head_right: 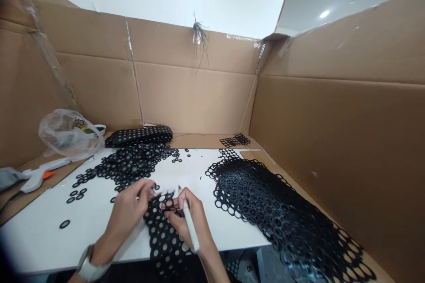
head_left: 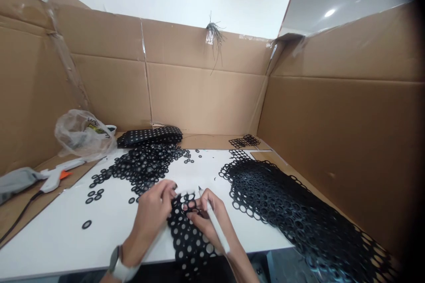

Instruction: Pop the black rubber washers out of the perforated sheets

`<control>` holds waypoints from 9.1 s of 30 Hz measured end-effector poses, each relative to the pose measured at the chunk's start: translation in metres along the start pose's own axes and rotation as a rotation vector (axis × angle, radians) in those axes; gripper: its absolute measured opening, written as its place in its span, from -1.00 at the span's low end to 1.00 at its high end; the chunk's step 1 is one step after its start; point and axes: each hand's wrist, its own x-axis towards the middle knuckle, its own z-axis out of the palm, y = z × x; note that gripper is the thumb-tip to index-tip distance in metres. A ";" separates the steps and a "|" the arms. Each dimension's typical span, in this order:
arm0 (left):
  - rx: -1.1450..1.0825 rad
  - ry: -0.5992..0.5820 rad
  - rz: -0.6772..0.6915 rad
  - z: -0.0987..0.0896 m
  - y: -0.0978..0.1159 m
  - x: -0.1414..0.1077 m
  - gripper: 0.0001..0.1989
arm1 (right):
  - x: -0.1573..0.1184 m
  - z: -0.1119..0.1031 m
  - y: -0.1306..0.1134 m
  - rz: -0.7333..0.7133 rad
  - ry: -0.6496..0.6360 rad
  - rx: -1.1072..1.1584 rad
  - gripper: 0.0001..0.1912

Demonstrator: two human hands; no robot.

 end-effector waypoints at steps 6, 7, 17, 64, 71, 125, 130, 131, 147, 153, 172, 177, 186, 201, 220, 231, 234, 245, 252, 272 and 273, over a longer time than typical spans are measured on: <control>-0.003 -0.006 0.087 -0.013 -0.017 0.021 -0.65 | 0.011 -0.013 0.022 0.046 0.060 -0.071 -0.64; -0.039 -0.061 0.125 -0.011 -0.013 0.011 -0.67 | 0.012 -0.015 0.024 0.037 0.062 -0.080 -0.64; -0.235 -0.169 0.016 0.024 0.010 -0.053 -0.79 | 0.004 -0.011 0.001 0.076 0.076 0.280 -0.35; -0.220 -0.154 -0.038 0.005 0.007 -0.023 -0.72 | 0.002 -0.017 -0.009 0.034 0.009 -0.151 -0.73; -0.163 -0.028 -0.103 -0.006 0.001 -0.021 -0.68 | 0.004 -0.018 -0.002 0.050 0.035 -0.157 -0.73; -0.394 -0.407 -0.149 -0.011 0.004 -0.014 -0.69 | -0.008 0.006 -0.007 -0.208 -0.023 -0.240 -0.75; -0.464 -0.472 -0.175 -0.019 0.008 -0.018 -0.60 | -0.010 0.010 -0.009 -0.210 -0.055 -0.277 -0.76; -0.495 -0.490 -0.208 -0.018 0.008 -0.020 -0.56 | -0.011 0.011 -0.009 -0.204 -0.062 -0.281 -0.76; -0.205 -0.139 -0.177 -0.018 -0.041 0.012 -0.52 | 0.004 0.001 0.010 -0.034 0.079 -0.194 -0.66; -0.194 -0.121 0.105 -0.004 0.009 -0.032 -0.74 | -0.001 0.007 0.004 -0.125 0.098 -0.248 -0.67; 0.020 0.039 -0.054 -0.022 -0.039 0.016 -0.60 | -0.002 0.003 0.010 -0.025 0.060 -0.365 -0.69; -0.100 -0.060 0.125 -0.019 -0.006 -0.027 -0.79 | -0.004 0.005 0.004 0.049 0.058 -0.199 -0.59; -0.391 -0.253 -0.136 -0.009 0.024 -0.038 -0.65 | -0.015 0.026 -0.010 -0.138 0.120 -0.275 -0.60; -0.036 0.023 -0.052 -0.030 -0.036 0.001 -0.65 | -0.004 -0.002 0.010 0.017 0.070 -0.187 -0.68; -0.097 -0.030 -0.217 -0.019 -0.034 0.027 -0.54 | -0.004 0.025 0.013 -0.050 0.100 -0.131 -0.61; -0.148 -0.054 -0.001 -0.031 -0.019 -0.023 -0.77 | -0.004 0.016 0.016 0.041 0.101 -0.104 -0.61; -0.240 -0.159 0.046 -0.027 0.006 -0.044 -0.75 | -0.007 0.022 0.006 -0.016 0.106 -0.043 -0.57; -0.241 -0.075 -0.260 -0.012 -0.028 0.012 -0.49 | -0.012 0.027 0.008 -0.102 0.132 -0.334 -0.60; -0.118 -0.016 -0.168 -0.026 -0.052 0.012 -0.57 | -0.014 -0.002 0.006 -0.006 -0.033 -0.346 -0.70; -0.072 -0.097 0.267 -0.019 0.033 -0.053 -0.54 | -0.024 0.026 -0.022 -0.132 0.021 0.078 -0.54; -0.075 -0.108 0.256 -0.020 0.033 -0.052 -0.56 | -0.023 0.026 -0.021 -0.134 0.028 0.070 -0.54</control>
